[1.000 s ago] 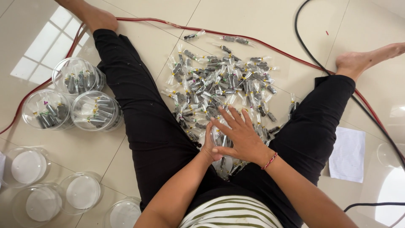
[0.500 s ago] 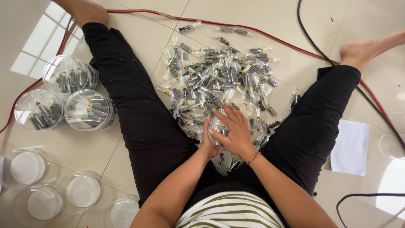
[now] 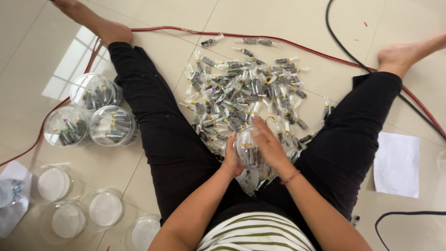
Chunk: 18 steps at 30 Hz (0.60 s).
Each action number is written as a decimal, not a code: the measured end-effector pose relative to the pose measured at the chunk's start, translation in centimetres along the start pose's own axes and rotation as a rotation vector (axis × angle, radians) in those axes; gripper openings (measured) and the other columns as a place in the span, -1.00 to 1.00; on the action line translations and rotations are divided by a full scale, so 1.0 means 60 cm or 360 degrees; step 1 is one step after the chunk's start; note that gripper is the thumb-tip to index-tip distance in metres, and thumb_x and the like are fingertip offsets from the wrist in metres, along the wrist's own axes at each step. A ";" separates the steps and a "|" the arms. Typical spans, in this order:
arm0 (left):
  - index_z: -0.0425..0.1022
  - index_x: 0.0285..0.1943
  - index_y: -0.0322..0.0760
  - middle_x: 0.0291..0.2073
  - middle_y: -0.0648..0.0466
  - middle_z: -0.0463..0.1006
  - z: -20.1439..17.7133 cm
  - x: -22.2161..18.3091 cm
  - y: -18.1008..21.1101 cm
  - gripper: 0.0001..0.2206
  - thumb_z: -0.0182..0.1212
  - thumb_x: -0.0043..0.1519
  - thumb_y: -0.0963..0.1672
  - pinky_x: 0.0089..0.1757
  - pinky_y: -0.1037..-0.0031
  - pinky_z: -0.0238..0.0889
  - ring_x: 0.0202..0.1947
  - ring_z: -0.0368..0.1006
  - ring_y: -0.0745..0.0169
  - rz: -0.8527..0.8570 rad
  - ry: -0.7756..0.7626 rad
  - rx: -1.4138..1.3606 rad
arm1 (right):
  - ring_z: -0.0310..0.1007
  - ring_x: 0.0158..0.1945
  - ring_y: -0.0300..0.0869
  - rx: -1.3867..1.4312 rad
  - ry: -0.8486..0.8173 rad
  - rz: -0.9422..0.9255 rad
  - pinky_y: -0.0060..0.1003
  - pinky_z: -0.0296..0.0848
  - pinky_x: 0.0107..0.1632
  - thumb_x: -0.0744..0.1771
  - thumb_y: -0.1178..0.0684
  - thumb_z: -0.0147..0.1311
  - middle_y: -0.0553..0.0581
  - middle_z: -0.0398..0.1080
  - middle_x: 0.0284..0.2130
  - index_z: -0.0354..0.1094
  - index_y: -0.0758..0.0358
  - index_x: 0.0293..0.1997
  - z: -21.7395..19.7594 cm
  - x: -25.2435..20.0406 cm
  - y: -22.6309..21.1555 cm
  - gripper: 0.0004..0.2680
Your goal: The person picks up individual small electronic components in plastic wrappers and places them into a clear round container held in their left hand, then replaces the lid.
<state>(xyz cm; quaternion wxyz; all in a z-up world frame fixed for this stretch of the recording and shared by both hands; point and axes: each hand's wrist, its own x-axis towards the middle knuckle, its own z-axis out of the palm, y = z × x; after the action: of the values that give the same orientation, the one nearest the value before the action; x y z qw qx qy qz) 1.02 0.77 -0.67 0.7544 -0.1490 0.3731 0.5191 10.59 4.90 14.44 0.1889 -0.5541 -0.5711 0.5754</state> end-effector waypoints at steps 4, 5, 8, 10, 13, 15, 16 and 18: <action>0.45 0.38 -0.11 0.32 -0.13 0.43 0.053 -0.089 0.036 -0.19 0.08 0.05 0.31 0.29 0.06 0.10 0.32 0.32 -0.18 -0.0056 -0.0145 -0.0126 | 0.16 0.41 0.24 0.0488 0.0374 -0.0137 0.16 0.15 0.37 0.44 -0.01 -0.11 0.42 0.27 0.28 0.24 0.25 0.38 -0.032 -0.014 0.037 -0.67; 0.48 0.34 -0.13 0.27 -0.14 0.48 0.054 -0.091 0.041 -0.21 0.10 0.05 0.31 0.26 0.01 0.14 0.28 0.36 -0.21 -0.0096 -0.0194 -0.0178 | 0.15 0.41 0.22 0.0517 0.0398 -0.0183 0.13 0.16 0.37 0.44 0.03 -0.09 0.42 0.24 0.31 0.20 0.30 0.38 -0.039 -0.013 0.055 -0.68; 0.56 0.25 -0.17 0.17 -0.15 0.55 0.060 -0.093 0.043 -0.31 0.16 0.09 0.26 0.19 -0.04 0.24 0.18 0.45 -0.24 -0.0121 -0.0243 -0.0254 | 0.01 0.46 0.20 0.0520 0.0322 -0.0217 0.12 0.05 0.41 0.45 0.07 -0.13 0.42 0.10 0.39 0.10 0.34 0.43 -0.040 -0.022 0.081 -0.65; 0.59 0.20 -0.19 0.12 -0.16 0.59 0.039 -0.061 0.034 -0.38 0.20 0.13 0.21 0.16 -0.04 0.30 0.13 0.50 -0.24 -0.0106 -0.0243 -0.0274 | -0.13 0.51 0.21 0.0496 0.0223 -0.0205 0.15 -0.07 0.45 0.45 0.08 -0.18 0.42 0.00 0.45 0.03 0.33 0.47 -0.037 -0.027 0.079 -0.63; 0.62 0.15 -0.19 0.04 -0.08 0.64 0.013 -0.025 0.022 -0.53 0.24 0.24 0.13 0.09 0.10 0.42 0.04 0.57 -0.11 0.0006 -0.0082 -0.0013 | 0.05 0.47 0.14 0.0273 0.0323 -0.0113 0.03 0.03 0.45 0.35 0.03 0.16 0.41 0.19 0.35 0.13 0.26 0.44 -0.034 -0.028 0.074 -0.53; 0.59 0.19 -0.11 0.11 -0.06 0.61 0.057 -0.078 0.033 -0.52 0.18 0.26 0.16 0.14 0.12 0.35 0.13 0.51 -0.09 0.0143 -0.0030 0.0105 | 0.15 0.43 0.10 0.0240 0.0355 -0.0028 0.02 0.10 0.41 0.33 -0.03 0.21 0.36 0.29 0.28 0.20 0.22 0.41 -0.034 -0.020 0.084 -0.53; 0.59 0.19 -0.11 0.11 -0.06 0.61 0.039 -0.065 0.028 -0.52 0.18 0.26 0.16 0.14 0.12 0.35 0.13 0.51 -0.09 0.0144 -0.0033 0.0107 | 0.15 0.43 0.10 0.0240 0.0357 -0.0031 0.02 0.10 0.41 0.33 -0.03 0.21 0.36 0.29 0.28 0.20 0.22 0.41 -0.035 -0.016 0.094 -0.53; 0.56 0.16 -0.13 0.00 -0.10 0.65 0.003 -0.037 0.017 -0.67 0.38 0.21 -0.10 0.01 0.12 0.47 0.00 0.59 -0.08 0.0239 -0.0106 0.0235 | 0.21 0.39 0.04 -0.0001 0.0371 0.0086 -0.01 0.14 0.42 0.36 -0.17 0.15 0.25 0.34 0.25 0.26 0.01 0.37 -0.035 -0.005 0.112 -0.59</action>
<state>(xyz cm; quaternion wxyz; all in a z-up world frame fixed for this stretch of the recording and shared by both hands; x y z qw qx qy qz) -0.26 -0.19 1.22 0.7342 -0.0473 0.3953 0.5500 15.27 3.74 9.32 0.2382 -0.6325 -0.5303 0.5119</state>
